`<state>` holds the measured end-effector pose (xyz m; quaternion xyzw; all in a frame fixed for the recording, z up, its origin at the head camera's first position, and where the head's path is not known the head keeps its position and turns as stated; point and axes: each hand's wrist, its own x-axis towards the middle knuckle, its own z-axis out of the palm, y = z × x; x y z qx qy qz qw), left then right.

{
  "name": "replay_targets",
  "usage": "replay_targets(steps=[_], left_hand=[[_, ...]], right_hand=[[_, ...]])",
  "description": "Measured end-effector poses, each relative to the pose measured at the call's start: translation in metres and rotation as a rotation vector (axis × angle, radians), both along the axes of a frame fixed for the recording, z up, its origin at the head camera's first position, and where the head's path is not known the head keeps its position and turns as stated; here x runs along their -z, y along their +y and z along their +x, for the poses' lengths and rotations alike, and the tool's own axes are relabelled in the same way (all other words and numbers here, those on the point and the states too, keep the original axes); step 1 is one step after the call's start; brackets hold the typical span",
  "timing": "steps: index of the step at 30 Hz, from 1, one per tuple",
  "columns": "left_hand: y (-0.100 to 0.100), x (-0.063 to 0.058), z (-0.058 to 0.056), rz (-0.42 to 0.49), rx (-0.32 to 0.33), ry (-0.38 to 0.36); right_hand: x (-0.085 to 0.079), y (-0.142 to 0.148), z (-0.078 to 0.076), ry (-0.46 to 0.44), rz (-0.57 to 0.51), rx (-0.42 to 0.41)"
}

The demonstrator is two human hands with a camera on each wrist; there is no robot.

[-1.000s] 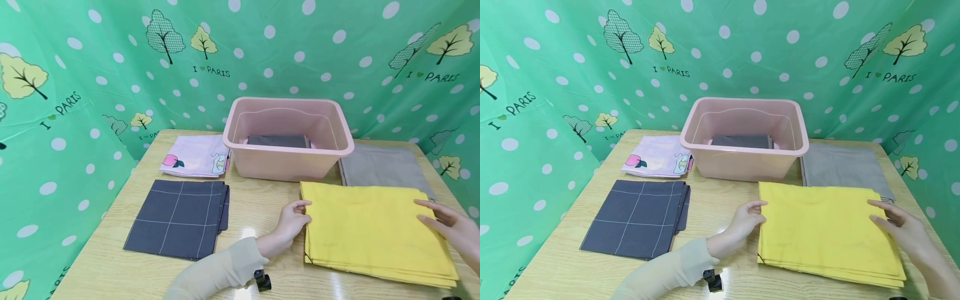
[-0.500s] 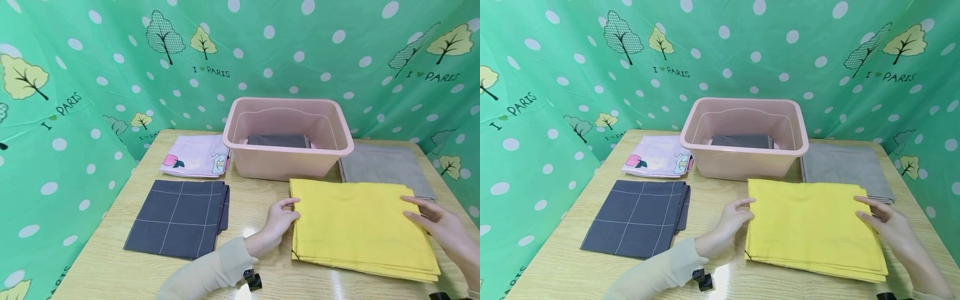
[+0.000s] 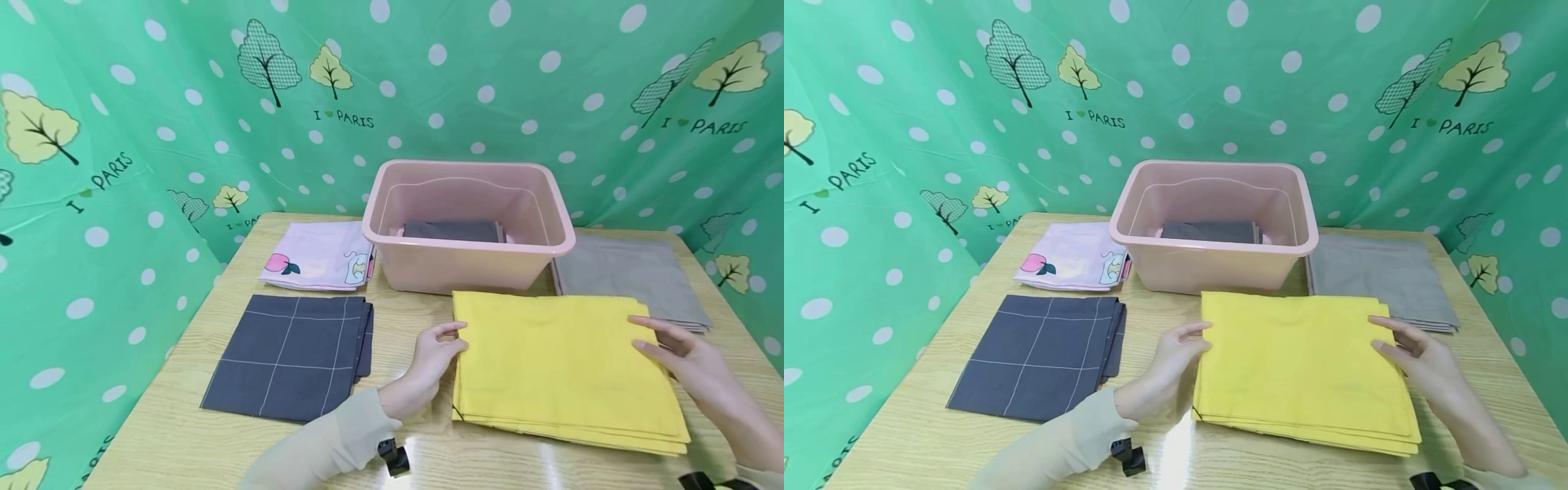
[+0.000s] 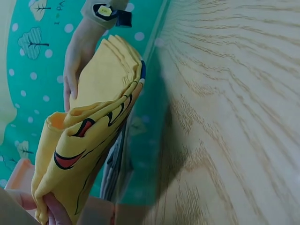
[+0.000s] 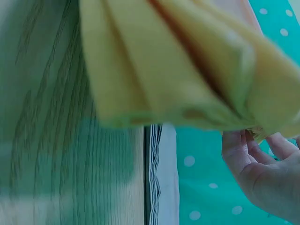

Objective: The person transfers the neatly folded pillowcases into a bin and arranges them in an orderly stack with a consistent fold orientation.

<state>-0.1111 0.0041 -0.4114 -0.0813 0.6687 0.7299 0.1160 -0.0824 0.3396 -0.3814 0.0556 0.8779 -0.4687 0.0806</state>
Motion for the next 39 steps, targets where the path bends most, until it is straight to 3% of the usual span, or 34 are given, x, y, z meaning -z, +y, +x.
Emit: replay_targets(steps=[11, 16, 27, 39], left_hand=[[-0.022, -0.007, 0.0, 0.008, -0.043, -0.015], [-0.03, -0.011, -0.001, -0.014, -0.058, -0.012], [-0.048, -0.018, -0.001, -0.038, -0.088, -0.025], [-0.067, -0.024, -0.004, -0.056, -0.085, -0.013]], right_hand=[[0.002, -0.011, -0.008, -0.015, 0.006, -0.005], [0.003, -0.017, -0.01, -0.03, -0.107, -0.011], [0.034, -0.011, -0.026, -0.053, -0.151, -0.011], [-0.014, -0.055, -0.011, -0.048, -0.216, -0.044]])
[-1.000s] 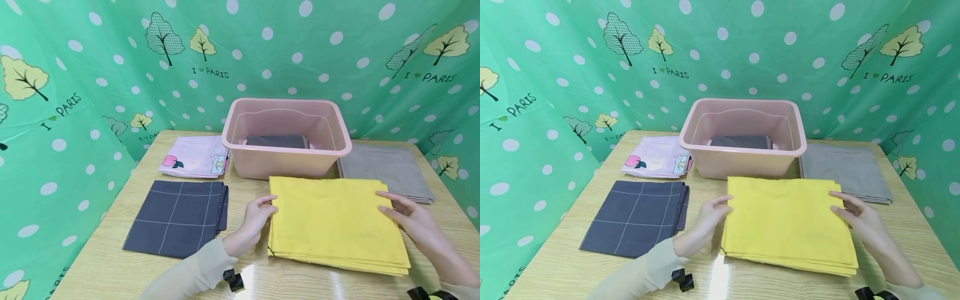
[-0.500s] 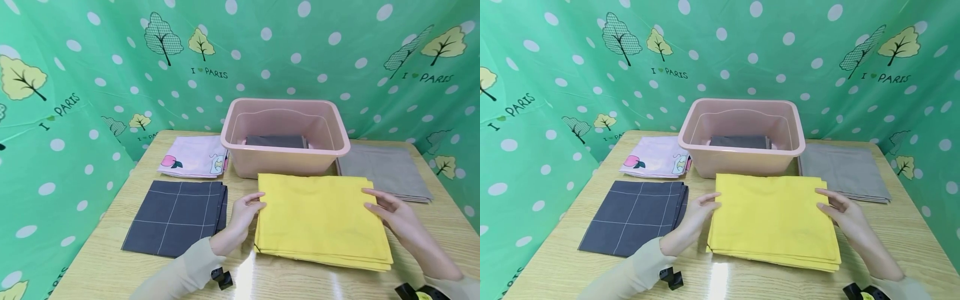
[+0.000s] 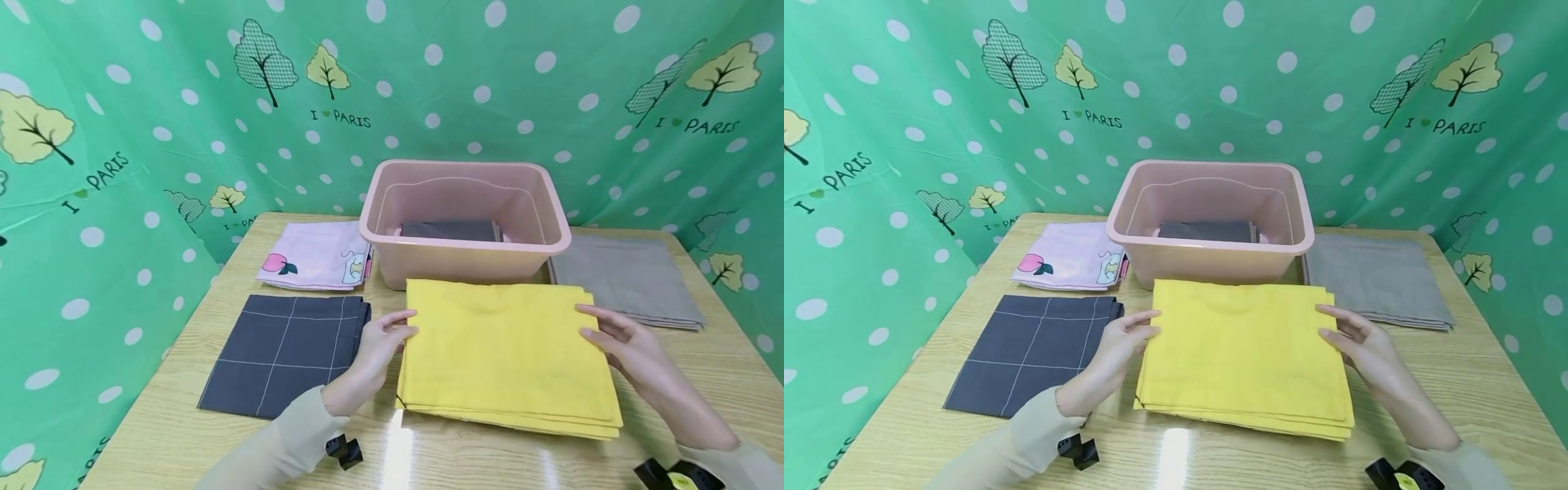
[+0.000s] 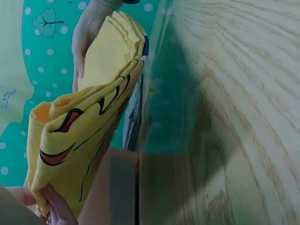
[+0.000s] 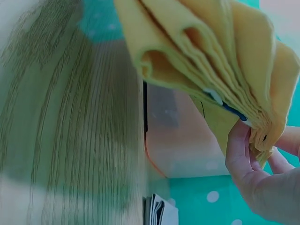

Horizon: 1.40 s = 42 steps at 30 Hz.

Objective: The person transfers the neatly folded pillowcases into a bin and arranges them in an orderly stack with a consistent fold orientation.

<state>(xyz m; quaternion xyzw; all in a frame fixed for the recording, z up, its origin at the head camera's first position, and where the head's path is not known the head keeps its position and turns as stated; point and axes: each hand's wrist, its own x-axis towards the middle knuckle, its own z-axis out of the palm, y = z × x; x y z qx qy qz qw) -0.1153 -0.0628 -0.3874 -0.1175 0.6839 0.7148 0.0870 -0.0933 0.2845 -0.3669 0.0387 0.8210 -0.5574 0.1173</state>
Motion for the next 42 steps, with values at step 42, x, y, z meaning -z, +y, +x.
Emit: replay_targets(steps=[42], left_hand=[[-0.046, -0.033, 0.002, -0.058, -0.017, 0.129]], right_hand=[[0.001, -0.01, -0.011, 0.088, -0.327, -0.031]])
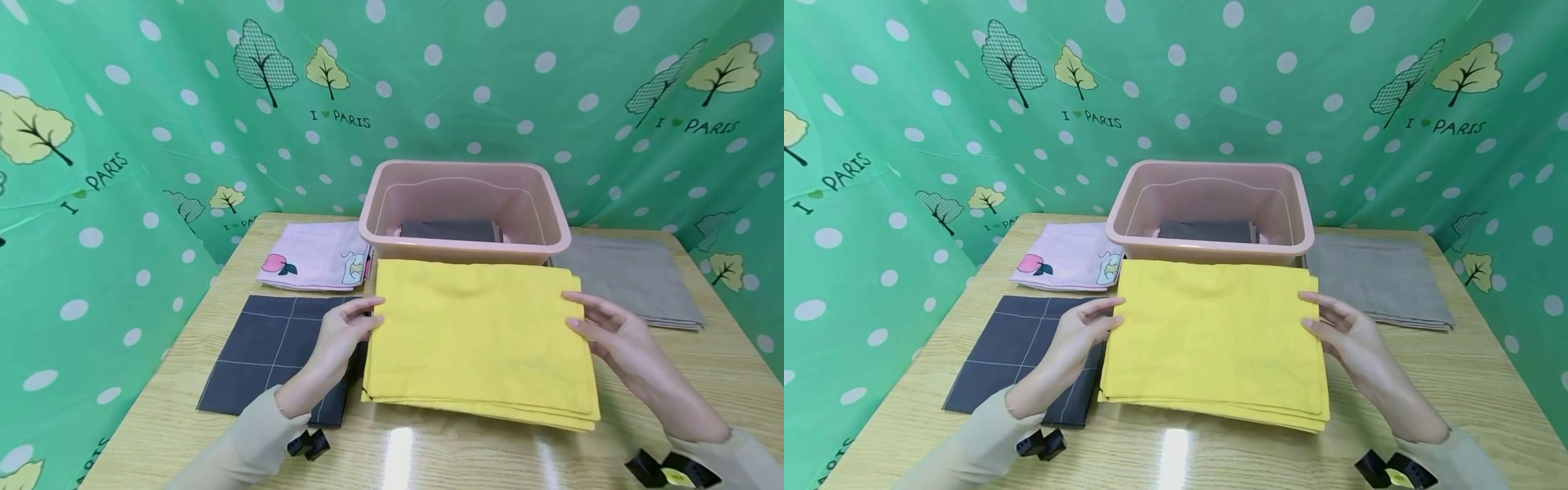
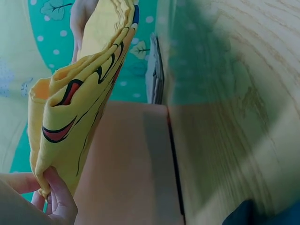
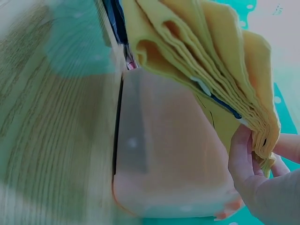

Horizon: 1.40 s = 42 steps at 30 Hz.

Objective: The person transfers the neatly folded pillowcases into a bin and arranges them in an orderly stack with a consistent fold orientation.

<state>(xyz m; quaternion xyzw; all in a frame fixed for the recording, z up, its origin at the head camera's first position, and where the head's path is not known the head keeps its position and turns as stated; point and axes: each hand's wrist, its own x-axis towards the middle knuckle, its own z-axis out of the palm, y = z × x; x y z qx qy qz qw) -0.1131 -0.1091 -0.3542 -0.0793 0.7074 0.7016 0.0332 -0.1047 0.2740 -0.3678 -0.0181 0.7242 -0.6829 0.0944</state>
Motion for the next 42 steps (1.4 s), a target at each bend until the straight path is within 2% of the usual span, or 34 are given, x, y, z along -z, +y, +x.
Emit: replay_targets(steps=[1, 5, 12, 24, 29, 38, 42], left_hand=[[0.0, -0.001, 0.0, -0.002, -0.001, 0.001], [-0.002, -0.006, 0.001, -0.019, -0.002, 0.019], [-0.003, -0.016, -0.001, -0.026, -0.003, 0.057], [-0.004, -0.036, -0.006, -0.021, 0.033, 0.114], [-0.005, -0.045, -0.01, -0.055, 0.054, 0.14], [-0.005, -0.057, -0.024, -0.064, 0.09, 0.191], [-0.004, -0.06, -0.031, -0.057, 0.09, 0.19]], right_hand=[[-0.003, -0.001, 0.001, -0.008, 0.015, 0.002], [-0.018, -0.011, 0.006, -0.019, -0.038, 0.025], [-0.034, -0.018, 0.01, 0.03, -0.098, 0.027], [-0.05, -0.018, 0.002, 0.078, -0.158, 0.038], [-0.057, -0.018, -0.003, 0.091, -0.162, 0.037], [-0.071, -0.018, -0.018, 0.083, -0.149, 0.048], [-0.075, -0.02, -0.024, 0.064, -0.102, 0.072]])
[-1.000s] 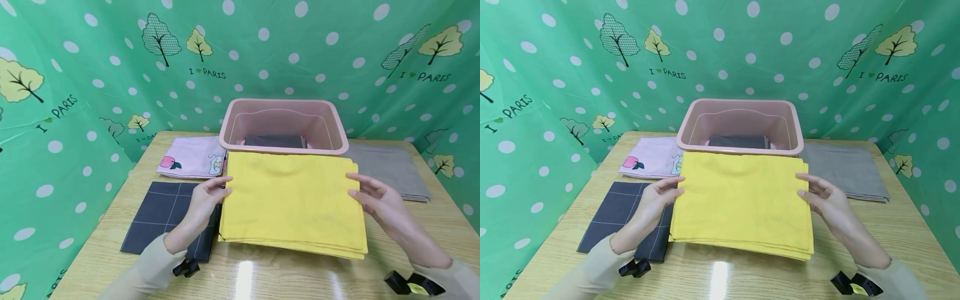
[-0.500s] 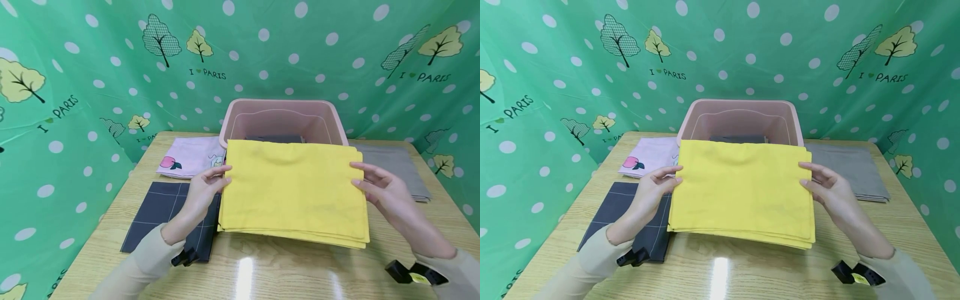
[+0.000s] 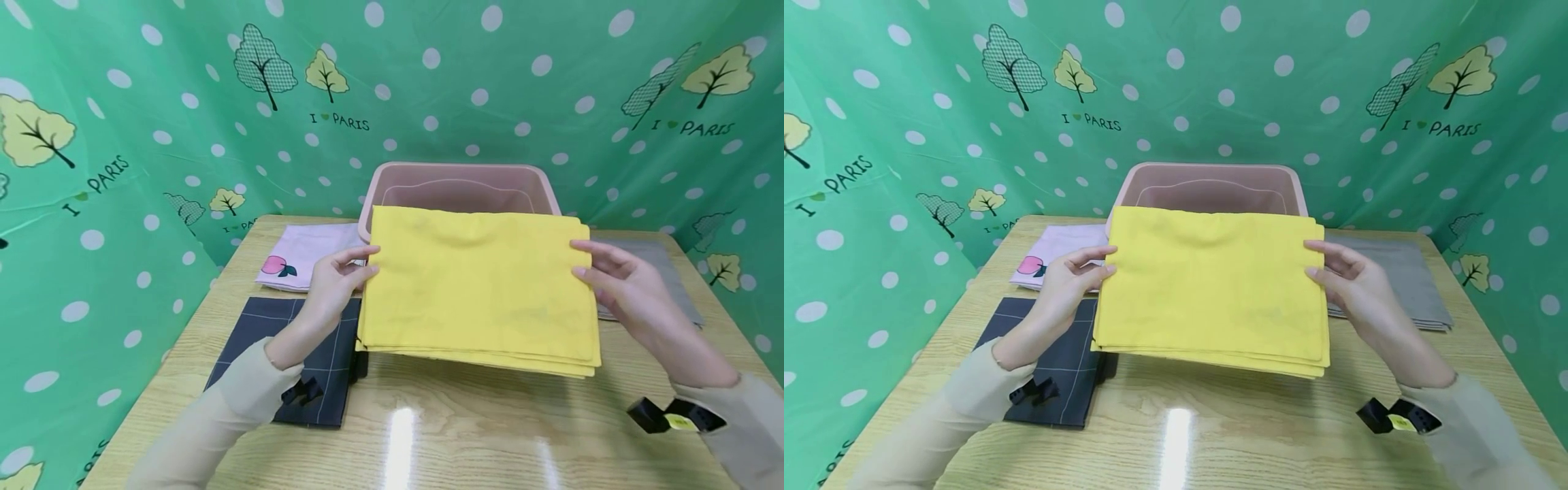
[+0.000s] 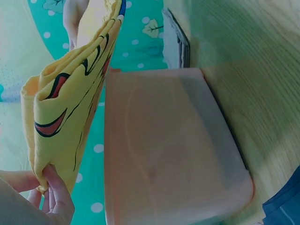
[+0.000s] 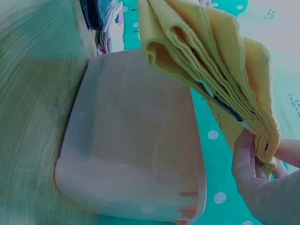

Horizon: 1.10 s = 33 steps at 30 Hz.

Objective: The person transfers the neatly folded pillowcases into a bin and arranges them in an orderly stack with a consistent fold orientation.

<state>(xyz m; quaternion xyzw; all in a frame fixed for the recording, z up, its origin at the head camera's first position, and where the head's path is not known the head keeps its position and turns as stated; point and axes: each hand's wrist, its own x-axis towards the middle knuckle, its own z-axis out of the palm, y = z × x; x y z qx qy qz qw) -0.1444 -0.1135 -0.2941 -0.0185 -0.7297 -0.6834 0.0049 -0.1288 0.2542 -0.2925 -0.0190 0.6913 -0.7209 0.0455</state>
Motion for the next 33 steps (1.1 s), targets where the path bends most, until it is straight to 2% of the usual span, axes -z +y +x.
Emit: replay_targets(steps=[7, 21, 33], left_hand=[[0.0, -0.004, -0.013, -0.025, -0.027, 0.005], [0.002, -0.009, -0.035, -0.074, -0.055, -0.005], [0.005, -0.018, -0.053, -0.066, -0.079, -0.074]], right_hand=[[-0.007, -0.004, -0.013, -0.023, 0.15, 0.024], [-0.017, -0.004, -0.034, -0.094, 0.059, 0.0], [-0.026, -0.004, -0.053, -0.115, 0.039, 0.001]])
